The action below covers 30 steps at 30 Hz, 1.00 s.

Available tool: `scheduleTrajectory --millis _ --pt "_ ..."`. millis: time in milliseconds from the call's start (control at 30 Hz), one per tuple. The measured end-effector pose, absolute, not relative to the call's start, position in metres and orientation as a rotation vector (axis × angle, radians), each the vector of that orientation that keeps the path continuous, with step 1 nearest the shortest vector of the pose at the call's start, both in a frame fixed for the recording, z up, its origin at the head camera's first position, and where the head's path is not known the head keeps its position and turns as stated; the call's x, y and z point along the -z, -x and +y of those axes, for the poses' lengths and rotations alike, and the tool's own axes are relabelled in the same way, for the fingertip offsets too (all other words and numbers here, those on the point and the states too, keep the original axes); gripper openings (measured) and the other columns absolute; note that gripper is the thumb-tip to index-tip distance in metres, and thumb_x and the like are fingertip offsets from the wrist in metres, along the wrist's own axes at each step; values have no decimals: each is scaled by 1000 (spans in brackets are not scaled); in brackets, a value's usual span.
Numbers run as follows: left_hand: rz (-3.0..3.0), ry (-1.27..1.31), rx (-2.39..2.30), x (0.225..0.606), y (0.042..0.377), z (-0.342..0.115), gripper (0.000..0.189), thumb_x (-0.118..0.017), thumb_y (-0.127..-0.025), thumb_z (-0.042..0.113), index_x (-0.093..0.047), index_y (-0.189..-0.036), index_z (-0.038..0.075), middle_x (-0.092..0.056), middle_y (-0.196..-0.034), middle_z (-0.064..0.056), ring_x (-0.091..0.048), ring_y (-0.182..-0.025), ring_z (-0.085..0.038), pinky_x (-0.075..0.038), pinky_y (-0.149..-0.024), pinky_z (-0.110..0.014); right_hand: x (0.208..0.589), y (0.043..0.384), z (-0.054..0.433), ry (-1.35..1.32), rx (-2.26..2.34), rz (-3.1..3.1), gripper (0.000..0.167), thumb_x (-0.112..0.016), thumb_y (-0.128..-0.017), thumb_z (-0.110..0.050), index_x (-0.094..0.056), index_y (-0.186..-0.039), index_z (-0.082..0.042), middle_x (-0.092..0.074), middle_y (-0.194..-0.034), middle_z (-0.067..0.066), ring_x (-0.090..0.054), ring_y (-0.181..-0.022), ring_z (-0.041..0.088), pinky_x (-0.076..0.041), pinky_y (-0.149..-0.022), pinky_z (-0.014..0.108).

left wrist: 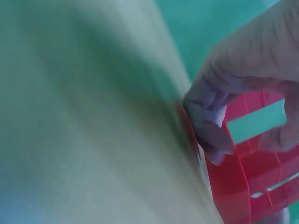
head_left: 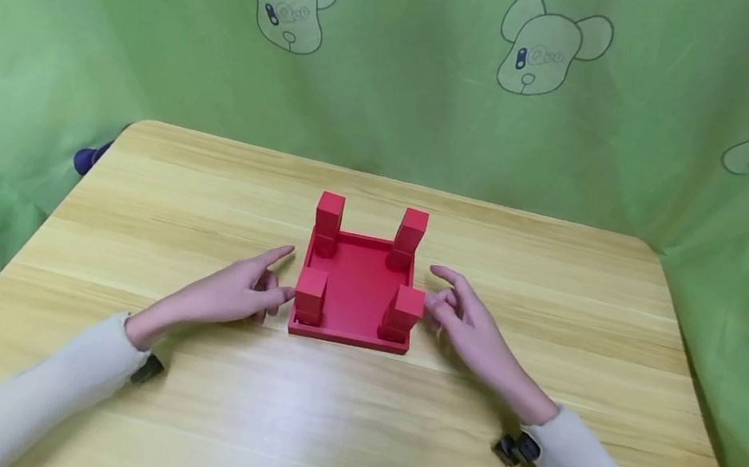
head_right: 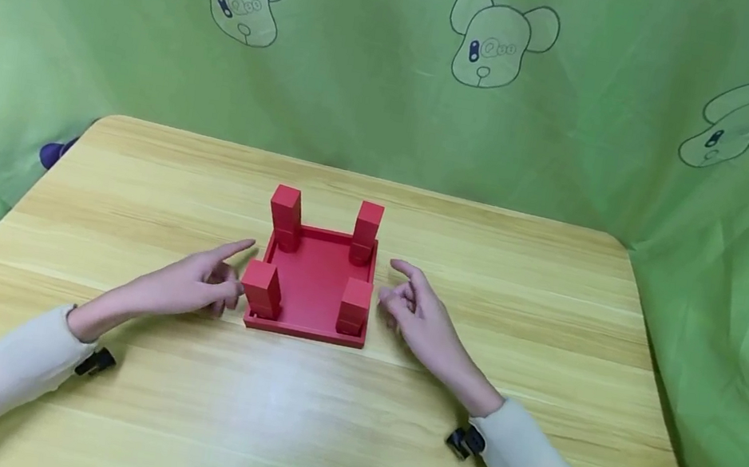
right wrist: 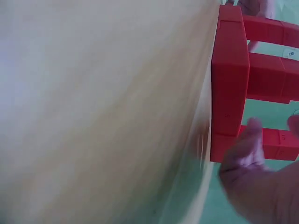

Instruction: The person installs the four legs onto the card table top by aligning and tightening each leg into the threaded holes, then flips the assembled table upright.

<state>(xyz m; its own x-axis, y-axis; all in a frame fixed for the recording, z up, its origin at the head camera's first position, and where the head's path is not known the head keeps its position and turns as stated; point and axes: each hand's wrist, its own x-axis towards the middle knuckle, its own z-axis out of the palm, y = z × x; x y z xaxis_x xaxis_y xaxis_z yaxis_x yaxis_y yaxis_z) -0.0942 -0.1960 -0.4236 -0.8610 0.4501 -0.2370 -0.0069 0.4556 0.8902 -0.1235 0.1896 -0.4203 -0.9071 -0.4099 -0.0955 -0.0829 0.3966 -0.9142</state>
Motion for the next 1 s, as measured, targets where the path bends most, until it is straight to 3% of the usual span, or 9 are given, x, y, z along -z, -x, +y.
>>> scheduleTrajectory --millis 133,233,400,500,733,867,1000 --pt "1904 -181 -1556 424 100 -189 81 -49 -117 25 5 -175 6 -74 -89 -22 -68 -63 -23 -50 -52 -28 425 136 188 270 1416 2296 69 -60 -114 -28 -29 -171 -5 -68 -94 17 -58 -80 25 -47 -70 28" --pt "1794 -131 -1588 425 107 -186 76 -40 -119 26 7 -175 9 -74 -86 -22 -66 -60 -20 -48 -50 -26 429 143 184 233 1400 2212 71 -60 -113 -26 -27 -172 -5 -71 -91 15 -56 -71 19 -45 -61 26" --pt "1797 -105 -1591 429 116 -182 77 -46 -119 27 4 -177 15 -70 -75 -17 -62 -53 -18 -47 -46 -26 434 149 173 211 1354 2197 70 -57 -109 -16 -31 -173 -10 -62 -70 8 -54 -59 18 -44 -56 27" --pt "1834 -111 -1585 433 122 -178 83 -52 -117 24 6 -176 16 -69 -71 -16 -61 -50 -17 -45 -45 -25 433 150 167 218 1325 2246 72 -61 -107 -14 -32 -173 -10 -55 -66 6 -54 -57 19 -44 -56 29" --pt "1915 -121 -1571 432 128 -176 88 -56 -112 12 3 -176 14 -67 -68 -17 -60 -47 -17 -43 -43 -26 432 150 160 221 1306 2337 73 -66 -104 -9 -36 -171 -8 -58 -82 12 -57 -59 22 -47 -58 29" --pt "1979 -105 -1569 432 129 -176 85 -56 -107 5 -7 -176 10 -66 -69 -16 -57 -48 -16 -40 -43 -26 430 149 157 199 1230 2424 70 -65 -104 -14 -42 -169 -12 -57 -92 13 -53 -72 24 -47 -68 32" --pt "2094 -93 -1542 430 128 -173 82 -58 -103 2 -19 -175 8 -59 -71 -11 -54 -51 -16 -40 -46 -26 428 146 155 260 1147 2528 65 -64 -104 -14 -45 -166 -7 -56 -89 12 -45 -76 24 -39 -67 34"
